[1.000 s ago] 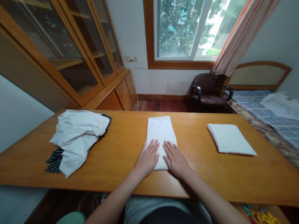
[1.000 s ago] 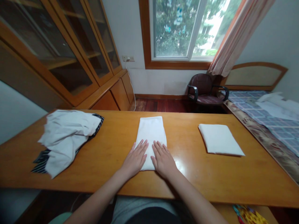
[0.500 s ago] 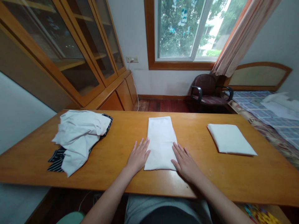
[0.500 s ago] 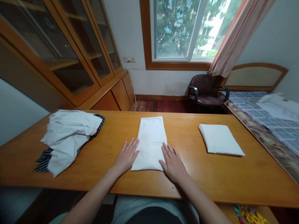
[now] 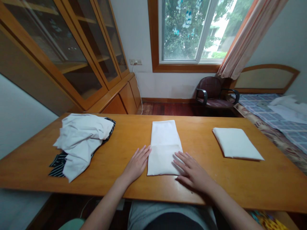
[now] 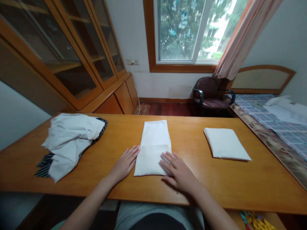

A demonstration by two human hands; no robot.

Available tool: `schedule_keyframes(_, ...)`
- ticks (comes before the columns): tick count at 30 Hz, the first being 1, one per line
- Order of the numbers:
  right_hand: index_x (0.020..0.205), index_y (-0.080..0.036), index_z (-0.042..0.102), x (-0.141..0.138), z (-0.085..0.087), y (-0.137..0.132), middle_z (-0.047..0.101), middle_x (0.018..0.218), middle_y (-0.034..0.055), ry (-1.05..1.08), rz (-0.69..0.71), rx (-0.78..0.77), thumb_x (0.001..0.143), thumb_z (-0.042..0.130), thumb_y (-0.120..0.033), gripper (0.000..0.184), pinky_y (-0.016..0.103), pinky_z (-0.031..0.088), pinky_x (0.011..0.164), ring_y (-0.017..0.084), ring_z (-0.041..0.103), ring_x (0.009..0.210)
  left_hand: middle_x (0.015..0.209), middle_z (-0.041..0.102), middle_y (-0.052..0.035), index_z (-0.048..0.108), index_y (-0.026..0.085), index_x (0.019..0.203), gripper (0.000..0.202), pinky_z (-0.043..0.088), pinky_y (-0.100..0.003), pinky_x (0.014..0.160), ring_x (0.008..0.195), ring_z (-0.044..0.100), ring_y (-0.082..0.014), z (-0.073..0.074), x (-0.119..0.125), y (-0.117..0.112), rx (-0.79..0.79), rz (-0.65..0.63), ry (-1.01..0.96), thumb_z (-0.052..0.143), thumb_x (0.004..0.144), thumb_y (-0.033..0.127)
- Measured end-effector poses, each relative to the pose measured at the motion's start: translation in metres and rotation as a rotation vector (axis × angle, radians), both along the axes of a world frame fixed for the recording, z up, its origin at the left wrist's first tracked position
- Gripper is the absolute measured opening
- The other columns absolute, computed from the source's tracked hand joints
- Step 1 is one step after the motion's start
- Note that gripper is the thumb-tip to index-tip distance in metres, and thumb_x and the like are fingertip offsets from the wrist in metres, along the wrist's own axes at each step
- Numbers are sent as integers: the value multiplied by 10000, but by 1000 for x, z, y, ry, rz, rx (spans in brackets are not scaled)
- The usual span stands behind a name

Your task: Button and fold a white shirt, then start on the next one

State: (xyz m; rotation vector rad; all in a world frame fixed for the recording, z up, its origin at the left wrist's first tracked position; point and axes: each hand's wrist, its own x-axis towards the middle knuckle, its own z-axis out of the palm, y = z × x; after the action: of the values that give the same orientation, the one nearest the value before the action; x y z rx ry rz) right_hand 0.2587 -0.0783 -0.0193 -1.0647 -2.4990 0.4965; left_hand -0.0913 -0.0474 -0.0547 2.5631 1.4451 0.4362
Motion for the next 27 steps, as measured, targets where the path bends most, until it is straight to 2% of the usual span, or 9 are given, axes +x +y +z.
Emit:
schedule_keyframes(3, 1484, -346, 452, -8, 2, 6, 350, 1596, 52, -13, 37, -38, 852, 713, -471, 695, 573, 243, 1204, 331, 248, 1496, 1592, 368, -62, 328, 263, 1543, 531, 251, -504, 1223, 1493, 289, -218, -2, 2, 4, -14, 7, -1, 342, 1012, 235)
schedule_keyframes(7, 1500, -303, 436, -10, -10, 15, 348, 1599, 80, -6, -1, -32, 875, 673, -505, 698, 557, 283, 1192, 337, 206, 1507, 1540, 453, -85, 373, 229, 1519, 517, 253, -502, 1223, 1456, 365, -224, -2, 6, 10, -69, 73, -131, 334, 1004, 243)
schedule_keyframes(9, 1493, -292, 441, -9, -20, 19, 327, 1607, 96, 52, -77, -34, 903, 635, -494, 654, 555, 299, 1184, 330, 243, 1494, 1479, 520, -100, 421, 219, 1488, 499, 296, -491, 1204, 1414, 424, -236, 2, 8, 11, -98, 125, -260, 365, 994, 267)
schedule_keyframes(12, 1492, -268, 424, -9, -35, 26, 327, 1593, 140, 193, -277, -64, 890, 643, -465, 670, 564, 328, 1157, 332, 339, 1440, 1308, 623, -107, 486, 222, 1433, 479, 401, -458, 1126, 1267, 542, -245, 8, 13, 10, -156, 198, -457, 454, 968, 334)
schedule_keyframes(15, 1480, -235, 412, -12, -44, 32, 461, 1467, 170, 370, -441, -158, 829, 693, -450, 741, 540, 431, 1063, 330, 490, 1291, 1132, 656, -85, 480, 206, 1428, 547, 441, -434, 1067, 1119, 604, -236, 13, 19, 7, -270, 246, -618, 562, 917, 384)
schedule_keyframes(17, 1461, -230, 417, -15, -45, 35, 553, 1337, 155, 466, -527, -252, 793, 722, -449, 766, 496, 505, 943, 292, 591, 1078, 1071, 662, -71, 417, 187, 1466, 640, 462, -410, 1031, 1051, 628, -225, 14, 23, 6, -393, 234, -738, 608, 893, 399)
schedule_keyframes(20, 1455, -225, 399, -16, -42, 39, 614, 1175, 108, 553, -622, -386, 744, 766, -447, 831, 433, 526, 817, 218, 595, 828, 1099, 677, -75, 325, 181, 1512, 743, 471, -381, 1011, 1053, 641, -220, 16, 29, 5, -534, 205, -904, 646, 876, 391)
schedule_keyframes(23, 1455, -206, 376, -15, -37, 44, 619, 1036, 51, 606, -637, -501, 706, 798, -434, 889, 384, 515, 773, 183, 579, 754, 1189, 678, -98, 276, 191, 1533, 801, 457, -378, 1035, 1129, 628, -233, 22, 34, 5, -598, 204, -1040, 671, 864, 387)
schedule_keyframes(27, 1395, -188, 434, -16, -31, 49, 602, 906, 8, 694, -645, -612, 664, 836, -418, 865, 335, 509, 722, 172, 581, 739, 1225, 679, -107, 201, 215, 1559, 900, 487, -374, 1000, 1106, 647, -236, 28, 42, 7, -649, 214, -1233, 705, 842, 424)
